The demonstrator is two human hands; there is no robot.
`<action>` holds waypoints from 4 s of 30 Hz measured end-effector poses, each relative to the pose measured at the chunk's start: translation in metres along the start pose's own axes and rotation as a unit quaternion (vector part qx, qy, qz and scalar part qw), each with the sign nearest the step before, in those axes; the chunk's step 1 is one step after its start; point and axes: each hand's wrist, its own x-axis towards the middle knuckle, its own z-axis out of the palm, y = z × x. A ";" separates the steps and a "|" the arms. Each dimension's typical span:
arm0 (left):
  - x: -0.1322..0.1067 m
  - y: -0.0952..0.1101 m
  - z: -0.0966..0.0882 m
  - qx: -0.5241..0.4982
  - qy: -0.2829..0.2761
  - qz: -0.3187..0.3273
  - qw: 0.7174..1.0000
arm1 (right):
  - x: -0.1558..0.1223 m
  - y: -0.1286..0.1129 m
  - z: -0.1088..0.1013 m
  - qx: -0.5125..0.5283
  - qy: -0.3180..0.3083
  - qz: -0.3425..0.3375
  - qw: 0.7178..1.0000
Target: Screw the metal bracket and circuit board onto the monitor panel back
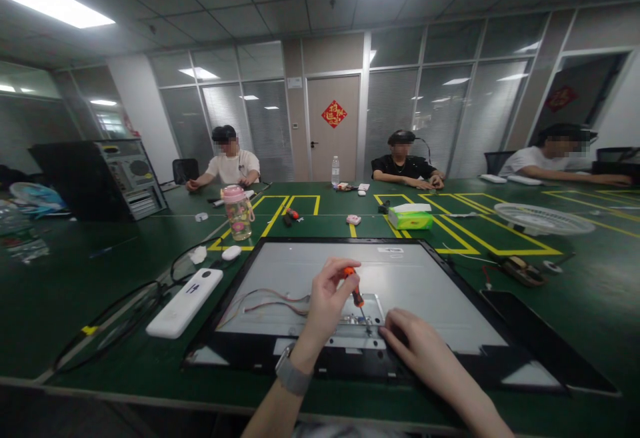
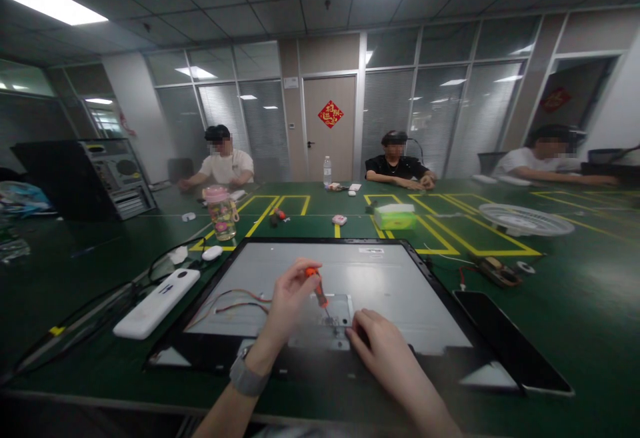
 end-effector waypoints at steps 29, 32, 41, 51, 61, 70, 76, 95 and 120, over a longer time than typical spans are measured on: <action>-0.003 -0.005 -0.001 -0.047 -0.094 -0.028 0.994 | 0.000 0.005 0.004 0.000 0.023 -0.018 1.000; -0.003 -0.008 -0.001 -0.048 -0.095 -0.007 0.994 | 0.000 0.006 0.005 -0.002 0.017 -0.015 1.000; -0.003 -0.005 -0.002 -0.054 -0.073 -0.042 0.995 | 0.000 0.006 0.005 -0.009 0.009 -0.011 1.000; -0.005 -0.002 0.001 -0.013 -0.045 -0.009 0.999 | 0.000 0.006 0.005 -0.010 0.017 -0.015 1.000; -0.006 0.002 0.002 0.037 -0.019 0.016 0.999 | -0.001 0.005 0.003 0.000 0.014 -0.018 1.000; -0.002 -0.003 -0.002 -0.059 -0.049 -0.037 0.996 | 0.000 0.004 0.004 -0.003 0.013 -0.015 1.000; -0.001 -0.004 -0.001 -0.053 -0.007 -0.060 0.997 | -0.001 0.004 0.003 0.006 0.020 -0.019 1.000; -0.002 -0.003 -0.002 -0.113 -0.063 -0.076 0.989 | -0.001 0.003 0.001 -0.007 0.011 -0.011 1.000; -0.001 -0.004 -0.002 -0.086 -0.054 -0.044 0.994 | -0.001 0.003 0.000 -0.009 -0.004 -0.013 1.000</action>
